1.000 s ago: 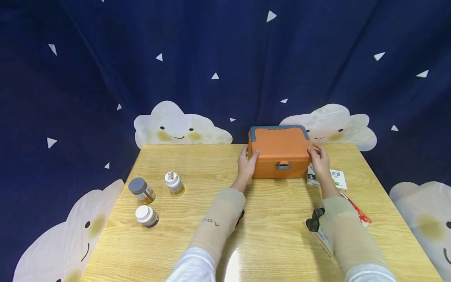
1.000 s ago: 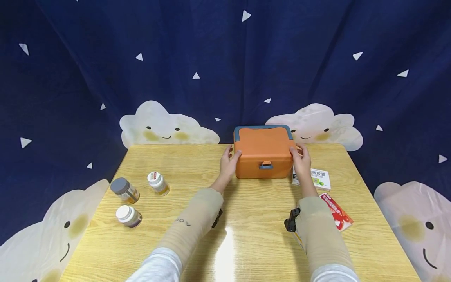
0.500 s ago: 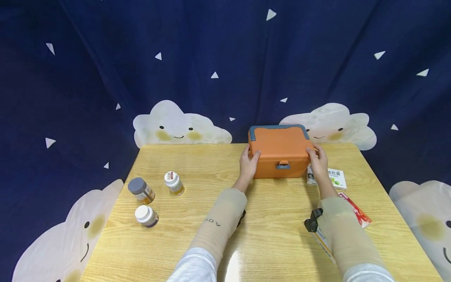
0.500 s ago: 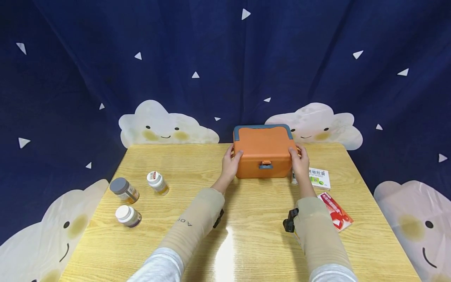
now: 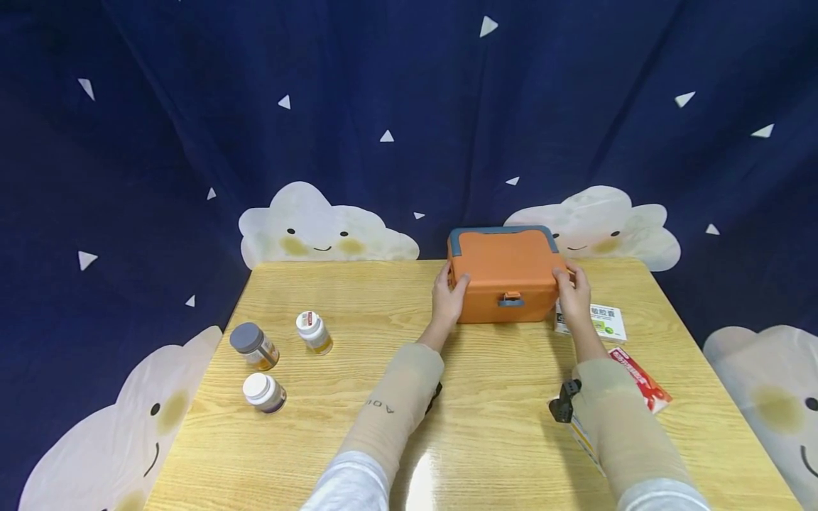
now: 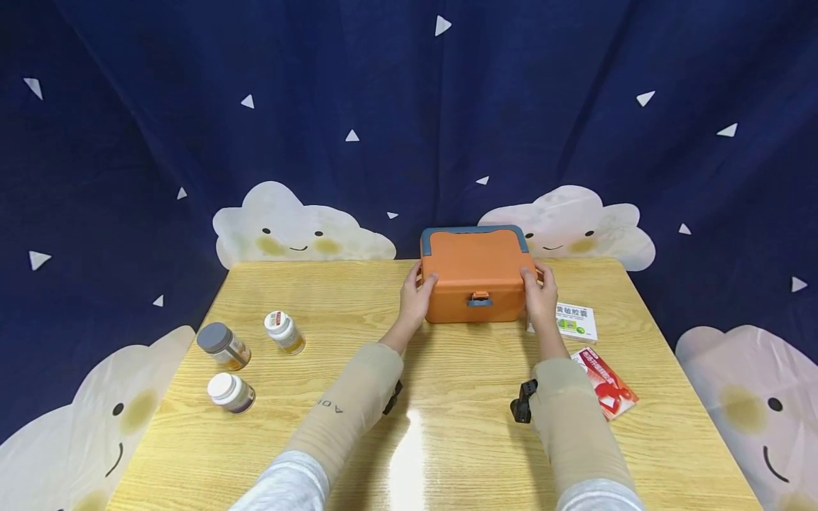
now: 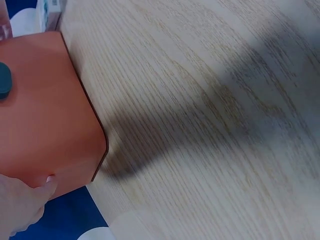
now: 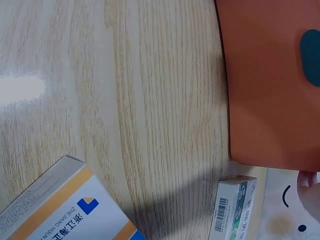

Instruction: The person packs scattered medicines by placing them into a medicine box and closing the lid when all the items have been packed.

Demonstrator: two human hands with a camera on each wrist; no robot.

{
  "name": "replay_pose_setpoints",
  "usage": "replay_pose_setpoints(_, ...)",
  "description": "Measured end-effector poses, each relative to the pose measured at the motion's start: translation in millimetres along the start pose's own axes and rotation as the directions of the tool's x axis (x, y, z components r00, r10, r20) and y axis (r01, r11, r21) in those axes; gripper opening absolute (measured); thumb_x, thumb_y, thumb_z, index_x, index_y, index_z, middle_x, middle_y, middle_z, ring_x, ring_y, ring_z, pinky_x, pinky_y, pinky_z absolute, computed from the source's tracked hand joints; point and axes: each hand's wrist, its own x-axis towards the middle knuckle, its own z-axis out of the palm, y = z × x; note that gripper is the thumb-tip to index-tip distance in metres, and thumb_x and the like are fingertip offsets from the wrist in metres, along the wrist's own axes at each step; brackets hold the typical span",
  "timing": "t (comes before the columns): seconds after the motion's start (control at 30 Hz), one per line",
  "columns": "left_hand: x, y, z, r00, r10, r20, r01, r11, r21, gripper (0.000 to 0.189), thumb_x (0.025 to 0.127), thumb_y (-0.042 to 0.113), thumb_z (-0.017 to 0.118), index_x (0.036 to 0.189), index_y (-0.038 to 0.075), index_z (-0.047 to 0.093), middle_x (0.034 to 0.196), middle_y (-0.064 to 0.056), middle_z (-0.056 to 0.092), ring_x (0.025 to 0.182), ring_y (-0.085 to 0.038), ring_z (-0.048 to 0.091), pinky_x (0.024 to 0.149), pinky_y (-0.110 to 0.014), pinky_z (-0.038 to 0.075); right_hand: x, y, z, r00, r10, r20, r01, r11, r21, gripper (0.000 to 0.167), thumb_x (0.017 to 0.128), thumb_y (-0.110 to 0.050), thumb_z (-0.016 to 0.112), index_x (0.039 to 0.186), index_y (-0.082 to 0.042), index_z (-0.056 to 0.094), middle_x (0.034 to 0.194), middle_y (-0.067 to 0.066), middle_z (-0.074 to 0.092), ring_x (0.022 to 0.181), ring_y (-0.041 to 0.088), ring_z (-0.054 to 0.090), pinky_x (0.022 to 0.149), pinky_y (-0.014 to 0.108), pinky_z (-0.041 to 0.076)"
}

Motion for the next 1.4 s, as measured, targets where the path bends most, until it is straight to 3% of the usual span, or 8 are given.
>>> replay_pose_setpoints(0.43, -5.6, -2.0, -6.8, 1.000, -0.005, -0.007, 0.005, 1.000, -0.022, 0.057, 0.090, 0.033, 0.051, 0.139, 0.009, 0.036, 0.136, -0.010, 0.042, 0.115, -0.025, 0.047, 0.095, -0.036, 0.038, -10.6, -4, 7, 1.000, 0.011, 0.003, -0.011, 1.000, -0.007, 0.049, 0.092, -0.037, 0.043, 0.134, -0.012, 0.040, 0.097, -0.004, 0.039, 0.077, 0.007, 0.044, 0.072, 0.029, 0.041)
replay_pose_setpoints(0.67, -10.0, -3.3, -11.3, 1.000, -0.005, -0.015, 0.004, 1.000, -0.029, 0.057, 0.089, 0.034, 0.051, 0.138, 0.008, 0.037, 0.136, -0.012, 0.042, 0.115, -0.027, 0.046, 0.095, -0.037, 0.038, -15.9, -2, 13, 0.999, -0.014, -0.042, 0.014, 1.000, 0.004, 0.045, 0.092, -0.033, 0.043, 0.131, -0.011, 0.043, 0.095, -0.005, 0.040, 0.075, 0.006, 0.044, 0.066, 0.020, 0.040)
replay_pose_setpoints(1.07, -15.9, -9.1, -22.1, 0.999, 0.016, -0.032, -0.017, 1.000, -0.024, 0.054, 0.089, 0.032, 0.051, 0.137, 0.008, 0.040, 0.134, -0.012, 0.044, 0.116, -0.027, 0.048, 0.096, -0.035, 0.039, -29.9, -3, 21, 0.997, -0.063, -0.055, 0.060, 0.997, -0.051, 0.044, 0.093, -0.034, 0.042, 0.128, -0.008, 0.043, 0.100, 0.001, 0.045, 0.076, 0.007, 0.043, 0.064, 0.021, 0.038)
replay_pose_setpoints(1.4, -23.5, -11.0, -30.8, 0.999, 0.027, -0.046, -0.029, 0.999, -0.035, 0.052, 0.089, 0.027, 0.050, 0.135, 0.005, 0.040, 0.131, -0.014, 0.045, 0.114, -0.028, 0.048, 0.095, -0.036, 0.039, -39.2, -1, 28, 0.995, -0.070, -0.071, 0.069, 0.997, -0.019, 0.040, 0.092, -0.028, 0.042, 0.125, -0.005, 0.043, 0.095, 0.002, 0.046, 0.069, 0.004, 0.043, 0.059, 0.017, 0.037)
